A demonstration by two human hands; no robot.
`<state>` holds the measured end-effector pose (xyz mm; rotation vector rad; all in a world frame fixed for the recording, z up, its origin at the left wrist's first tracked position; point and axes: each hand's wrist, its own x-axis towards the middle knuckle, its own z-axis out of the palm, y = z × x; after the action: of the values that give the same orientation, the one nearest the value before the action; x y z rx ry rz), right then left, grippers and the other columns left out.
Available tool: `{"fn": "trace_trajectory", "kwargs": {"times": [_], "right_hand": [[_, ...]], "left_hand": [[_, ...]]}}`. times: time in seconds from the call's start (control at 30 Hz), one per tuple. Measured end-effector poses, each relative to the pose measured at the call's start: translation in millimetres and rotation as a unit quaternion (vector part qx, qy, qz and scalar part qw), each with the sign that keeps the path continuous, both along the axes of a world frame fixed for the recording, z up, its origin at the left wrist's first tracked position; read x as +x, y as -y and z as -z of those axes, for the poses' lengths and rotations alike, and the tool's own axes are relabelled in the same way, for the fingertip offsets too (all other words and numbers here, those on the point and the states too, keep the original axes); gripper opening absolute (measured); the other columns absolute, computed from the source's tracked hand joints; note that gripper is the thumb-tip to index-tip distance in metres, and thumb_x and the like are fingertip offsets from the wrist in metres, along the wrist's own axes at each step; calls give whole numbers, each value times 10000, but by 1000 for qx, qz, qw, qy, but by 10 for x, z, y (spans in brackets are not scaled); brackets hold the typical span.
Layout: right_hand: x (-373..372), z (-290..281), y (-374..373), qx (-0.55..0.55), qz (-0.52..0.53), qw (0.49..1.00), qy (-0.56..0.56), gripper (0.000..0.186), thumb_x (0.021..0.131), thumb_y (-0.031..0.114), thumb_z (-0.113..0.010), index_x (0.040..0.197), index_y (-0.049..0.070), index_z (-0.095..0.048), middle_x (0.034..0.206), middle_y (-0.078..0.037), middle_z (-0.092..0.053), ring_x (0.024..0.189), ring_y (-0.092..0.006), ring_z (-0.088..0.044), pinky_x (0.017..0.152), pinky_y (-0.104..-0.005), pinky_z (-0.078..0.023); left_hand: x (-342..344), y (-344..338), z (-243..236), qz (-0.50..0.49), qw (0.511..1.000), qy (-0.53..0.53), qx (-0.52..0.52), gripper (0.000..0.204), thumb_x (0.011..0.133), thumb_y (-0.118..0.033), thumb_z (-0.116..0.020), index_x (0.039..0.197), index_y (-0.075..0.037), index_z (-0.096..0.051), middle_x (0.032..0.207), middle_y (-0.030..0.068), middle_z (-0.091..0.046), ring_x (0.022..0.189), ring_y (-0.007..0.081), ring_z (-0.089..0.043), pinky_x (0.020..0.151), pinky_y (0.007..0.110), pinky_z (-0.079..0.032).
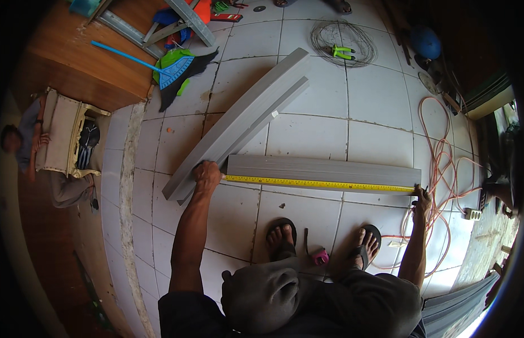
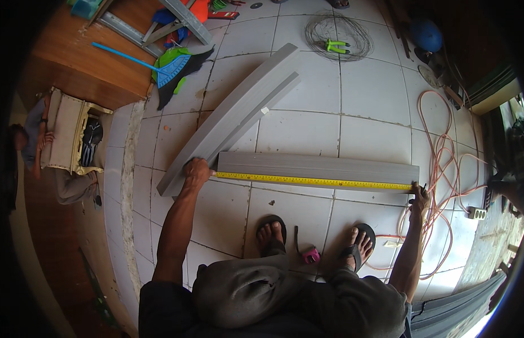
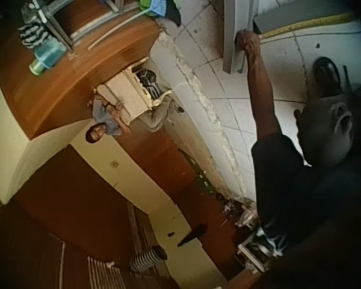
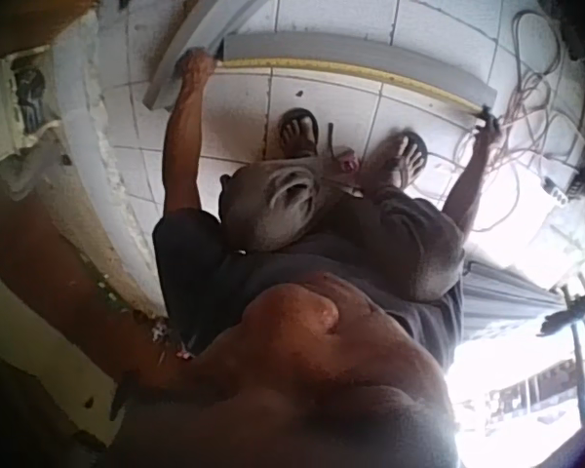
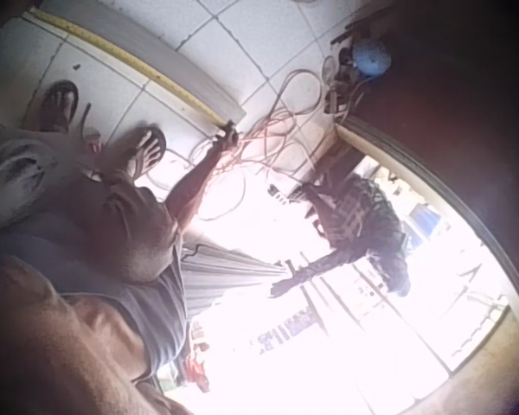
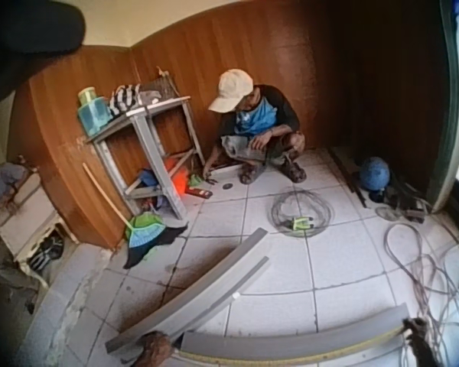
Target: The person measures several long panels on a tiled floor using a yellow tape measure and marks specific points with a pencil.
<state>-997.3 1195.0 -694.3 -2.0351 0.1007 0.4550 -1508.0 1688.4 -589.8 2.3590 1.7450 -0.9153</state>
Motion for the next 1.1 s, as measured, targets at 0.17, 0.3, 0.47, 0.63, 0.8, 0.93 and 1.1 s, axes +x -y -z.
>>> {"fn": "trace_trajectory", "kwargs": {"times": [0.17, 0.3, 0.47, 0.63, 0.8, 0.93, 1.1], "right_hand": [[-23, 20, 15, 39, 17, 999, 24, 375, 838, 511, -720, 838, 138, -673, 672, 33, -589, 438, -48, -395, 374, -215, -239], [-69, -10, -33, 25, 22, 999, 13, 381, 856, 503, -700, 885, 123, -682, 695, 29, -583, 469, -57, -403, 391, -219, -250], [-74, 18, -51, 30, 33, 999, 18, 397, 864, 510, -693, 893, 114, -676, 717, 20, -580, 456, -54, -394, 386, -219, -253], [-56, 123, -9, 49, 30, 998, 28, 400, 883, 506, -678, 963, 114, -696, 714, 22, -585, 451, -50, -395, 383, -213, -265], [-93, 78, -59, 18, 60, 998, 32, 401, 889, 490, -681, 1039, 118, -708, 704, 27, -589, 447, -43, -394, 382, -211, -271], [-96, 67, -51, 41, 54, 998, 17, 393, 886, 476, -691, 1040, 115, -706, 697, 35, -584, 450, -44, -393, 390, -212, -269], [-153, -10, -105, 44, 46, 997, 43, 347, 893, 476, -670, 867, 131, -650, 701, 26, -585, 438, -54, -377, 365, -221, -235]], "left_hand": [[109, -15, 24, 0, 1000, -18, -5, 379, 814, -319, -767, 1066, -38, -735, 1110, 198, -695, 1057, 341, -676, 909, 403, -542], [72, -26, 35, -4, 1000, -17, -3, 466, 795, -370, -785, 1073, -2, -713, 1087, 216, -692, 1047, 334, -673, 928, 396, -522], [46, -22, 62, 14, 1000, 2, 8, 397, 802, -318, -776, 1045, -8, -728, 1066, 215, -698, 1038, 346, -677, 925, 400, -527], [-10, -22, 136, 29, 999, 26, 25, 286, 812, -235, -750, 991, -11, -747, 1020, 224, -704, 1000, 370, -687, 909, 411, -536], [-39, -6, 158, 62, 996, 54, 47, 210, 840, -179, -685, 919, 5, -748, 989, 248, -699, 956, 388, -692, 877, 428, -547], [-37, 23, 142, 63, 994, 68, 53, 212, 842, -182, -683, 903, 11, -745, 980, 261, -694, 964, 388, -689, 882, 426, -544], [-7, 54, 93, 20, 995, 84, 42, 252, 804, -182, -746, 929, 36, -731, 984, 283, -682, 967, 395, -685, 890, 422, -542]]}}
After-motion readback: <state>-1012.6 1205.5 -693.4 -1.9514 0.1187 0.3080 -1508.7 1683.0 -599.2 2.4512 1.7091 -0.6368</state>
